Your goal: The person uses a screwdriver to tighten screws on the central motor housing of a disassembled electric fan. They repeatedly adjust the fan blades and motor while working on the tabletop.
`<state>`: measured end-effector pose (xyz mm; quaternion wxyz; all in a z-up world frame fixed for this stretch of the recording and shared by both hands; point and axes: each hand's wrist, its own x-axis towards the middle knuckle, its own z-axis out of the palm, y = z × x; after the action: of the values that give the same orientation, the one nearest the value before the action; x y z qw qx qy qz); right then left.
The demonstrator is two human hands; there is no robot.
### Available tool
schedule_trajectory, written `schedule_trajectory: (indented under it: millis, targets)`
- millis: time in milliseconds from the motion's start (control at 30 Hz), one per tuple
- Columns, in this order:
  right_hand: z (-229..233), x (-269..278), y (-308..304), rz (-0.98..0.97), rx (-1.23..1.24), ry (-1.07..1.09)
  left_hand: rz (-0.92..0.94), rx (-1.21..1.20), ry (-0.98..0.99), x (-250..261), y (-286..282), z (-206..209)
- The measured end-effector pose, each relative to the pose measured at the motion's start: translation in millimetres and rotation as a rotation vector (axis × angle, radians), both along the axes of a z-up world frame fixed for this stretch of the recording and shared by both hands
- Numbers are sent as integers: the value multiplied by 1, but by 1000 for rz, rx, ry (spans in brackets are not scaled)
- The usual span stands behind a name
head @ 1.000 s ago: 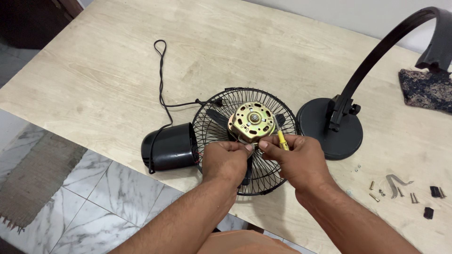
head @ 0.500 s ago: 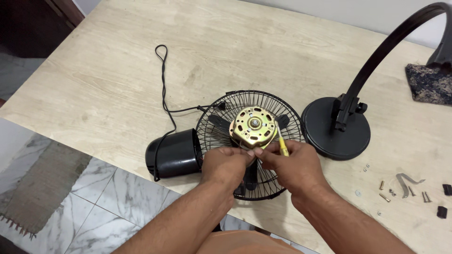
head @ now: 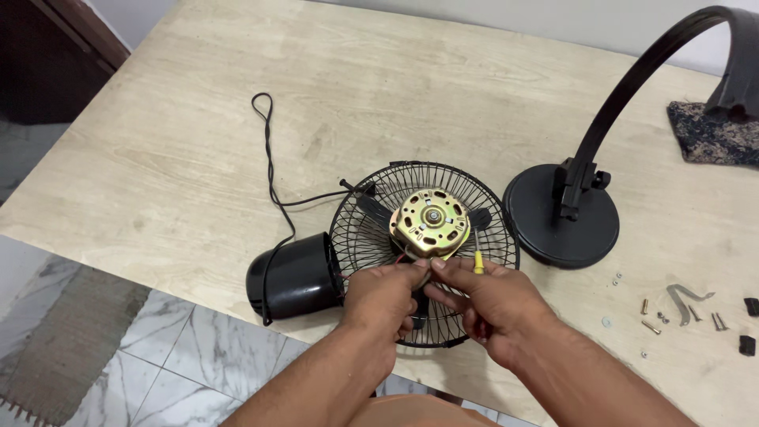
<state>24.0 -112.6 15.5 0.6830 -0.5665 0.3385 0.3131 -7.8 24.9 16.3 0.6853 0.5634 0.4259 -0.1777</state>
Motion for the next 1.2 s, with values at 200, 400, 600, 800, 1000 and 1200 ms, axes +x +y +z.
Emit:
schedule_trajectory:
  millis: [200, 400, 600, 800, 1000, 1200]
  targets:
    - [-6, -2, -4, -106, 111, 22, -14, 95, -1, 9, -5, 4]
    - [-9, 0, 0, -146, 124, 50, 24, 54, 98, 10, -5, 8]
    - [-10, -5, 7, -115, 171, 93, -33, 131, 56, 15, -4, 10]
    - [-12, -3, 9, -76, 213, 46, -21, 48, 43, 18, 1, 10]
    - [-13, 6, 5, -39, 179, -82, 72, 65, 77, 30, 0, 9]
    - [-9, 29, -1, -33, 251, -82, 45, 23, 34, 52, 6, 6]
